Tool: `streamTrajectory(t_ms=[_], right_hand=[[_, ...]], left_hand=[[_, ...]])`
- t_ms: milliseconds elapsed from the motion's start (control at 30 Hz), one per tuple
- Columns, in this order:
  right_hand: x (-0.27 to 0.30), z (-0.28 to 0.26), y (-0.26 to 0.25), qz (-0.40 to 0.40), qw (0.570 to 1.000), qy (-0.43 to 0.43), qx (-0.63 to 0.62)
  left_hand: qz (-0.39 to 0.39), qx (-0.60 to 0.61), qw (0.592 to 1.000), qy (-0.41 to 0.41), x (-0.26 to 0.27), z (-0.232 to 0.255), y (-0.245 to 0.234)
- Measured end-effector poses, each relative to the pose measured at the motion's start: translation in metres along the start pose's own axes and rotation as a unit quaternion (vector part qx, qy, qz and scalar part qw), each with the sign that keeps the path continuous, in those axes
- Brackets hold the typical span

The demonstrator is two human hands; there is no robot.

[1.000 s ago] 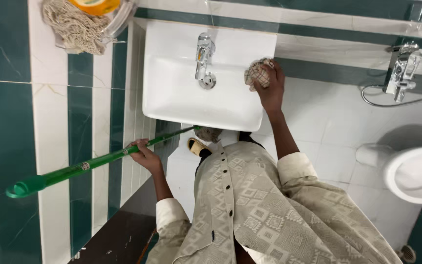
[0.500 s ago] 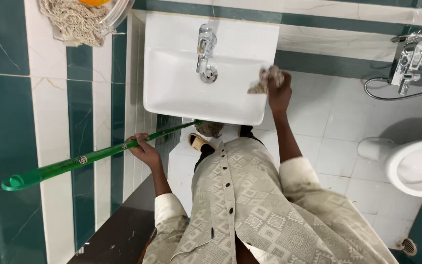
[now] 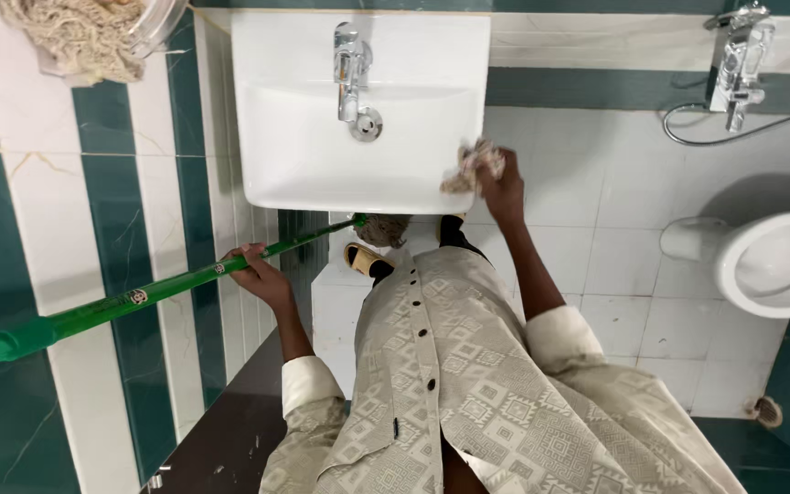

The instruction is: The person scrubs a white porcelain sink and its chrome faucet using a cloth and soapy water, wiping both the basin and the faucet surfaces.

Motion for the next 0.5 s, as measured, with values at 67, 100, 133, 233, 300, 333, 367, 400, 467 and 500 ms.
streamTrajectory(t_ms=[67,100,133,233,300,333,367,400,467,500], right_hand=[[0.022,-0.004,-0.001,-0.014,0.999,-0.027,-0.018],[0.024,-0.009,-0.003,-0.003,0.999,-0.045,0.000],[0.024,-0.014,-0.003,0.006,0.998,-0.063,0.016],[0.011,-0.031,0.000,0.022,0.994,-0.100,0.049],[-0.017,-0.035,0.009,0.015,0.995,-0.068,0.065],[-0.037,-0.033,0.016,0.006,0.997,-0.028,0.072],[-0.055,-0.044,0.017,0.031,0.995,-0.060,0.079],[-0.072,-0.055,0.018,0.054,0.991,-0.093,0.085],[-0.097,-0.086,0.022,0.103,0.972,-0.200,0.073],[-0.103,-0.080,0.027,0.089,0.981,-0.153,0.080]], left_hand=[[-0.009,0.009,1.000,-0.002,-0.002,0.000,0.006],[-0.016,0.008,1.000,-0.004,-0.001,0.000,0.010],[-0.022,0.005,1.000,-0.006,-0.002,0.001,0.012],[-0.030,0.022,0.999,-0.002,-0.003,0.003,0.020],[-0.033,0.031,0.999,-0.006,-0.001,0.004,0.021],[-0.034,0.030,0.999,-0.012,0.001,0.003,0.021],[-0.036,0.030,0.999,-0.017,0.002,0.002,0.021],[-0.037,0.022,0.999,-0.013,0.003,0.002,0.021],[-0.040,0.007,0.999,-0.005,0.006,0.003,0.017],[-0.036,0.010,0.999,-0.003,0.009,0.002,0.013]])
Point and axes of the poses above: each hand's wrist, its own x-axis away from the middle knuckle, its own y-axis out of the palm, z = x × y, the point moved 9 cm from there along -x, towards the middle knuckle, and after that the axes turned 8 degrees about z, right-handed, at the moved point
